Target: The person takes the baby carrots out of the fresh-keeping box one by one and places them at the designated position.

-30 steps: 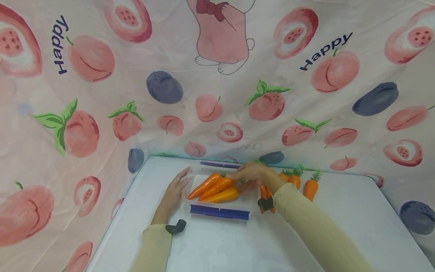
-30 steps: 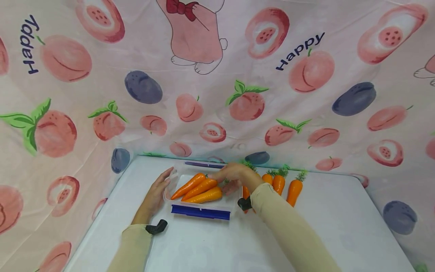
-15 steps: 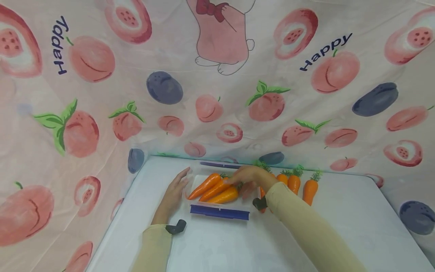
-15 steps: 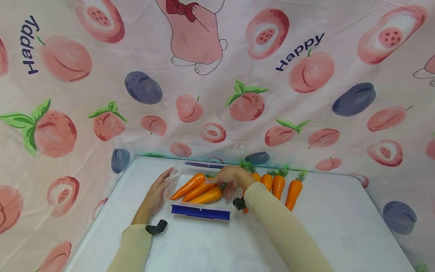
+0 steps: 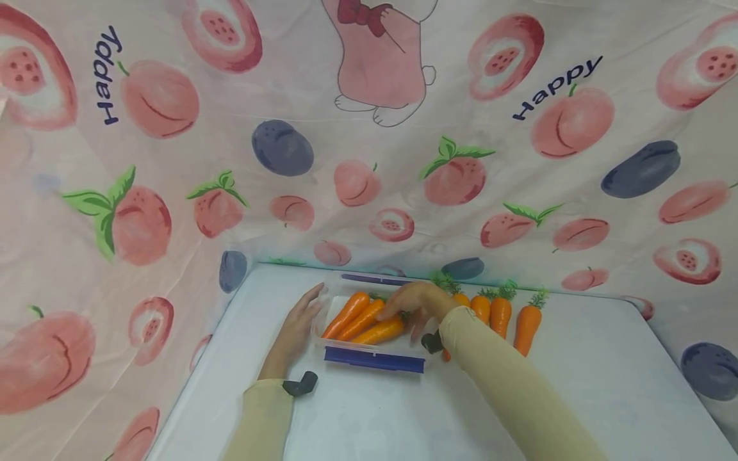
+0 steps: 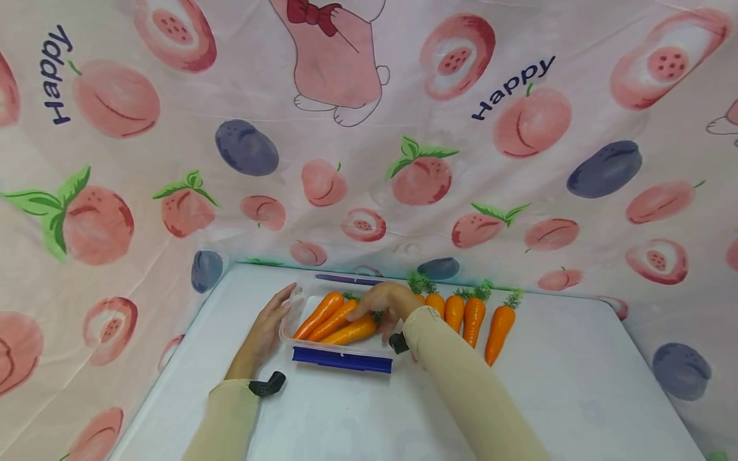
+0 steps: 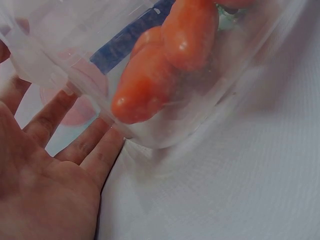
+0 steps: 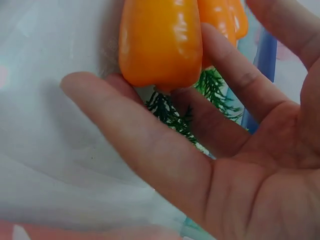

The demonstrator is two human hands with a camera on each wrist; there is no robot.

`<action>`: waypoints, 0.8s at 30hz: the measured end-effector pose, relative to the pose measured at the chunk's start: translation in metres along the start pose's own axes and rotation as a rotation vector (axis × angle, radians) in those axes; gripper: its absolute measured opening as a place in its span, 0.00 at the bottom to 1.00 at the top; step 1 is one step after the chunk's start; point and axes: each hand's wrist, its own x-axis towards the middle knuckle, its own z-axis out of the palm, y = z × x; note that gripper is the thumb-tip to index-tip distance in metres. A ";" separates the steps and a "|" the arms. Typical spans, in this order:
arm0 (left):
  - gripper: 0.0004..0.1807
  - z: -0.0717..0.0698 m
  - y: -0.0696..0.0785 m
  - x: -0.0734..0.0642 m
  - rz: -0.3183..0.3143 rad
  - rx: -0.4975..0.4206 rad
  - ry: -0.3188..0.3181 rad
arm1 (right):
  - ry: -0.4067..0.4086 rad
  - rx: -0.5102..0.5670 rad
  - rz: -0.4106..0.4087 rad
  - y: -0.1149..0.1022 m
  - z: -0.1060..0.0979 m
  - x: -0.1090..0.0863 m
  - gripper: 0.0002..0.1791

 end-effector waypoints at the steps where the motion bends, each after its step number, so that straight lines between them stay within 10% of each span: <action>1: 0.27 0.000 0.000 0.000 0.005 -0.013 -0.003 | -0.001 0.011 0.004 0.000 0.000 0.001 0.23; 24: 0.25 0.000 0.001 0.000 0.010 -0.019 -0.003 | -0.030 -0.054 -0.070 0.004 -0.005 0.005 0.15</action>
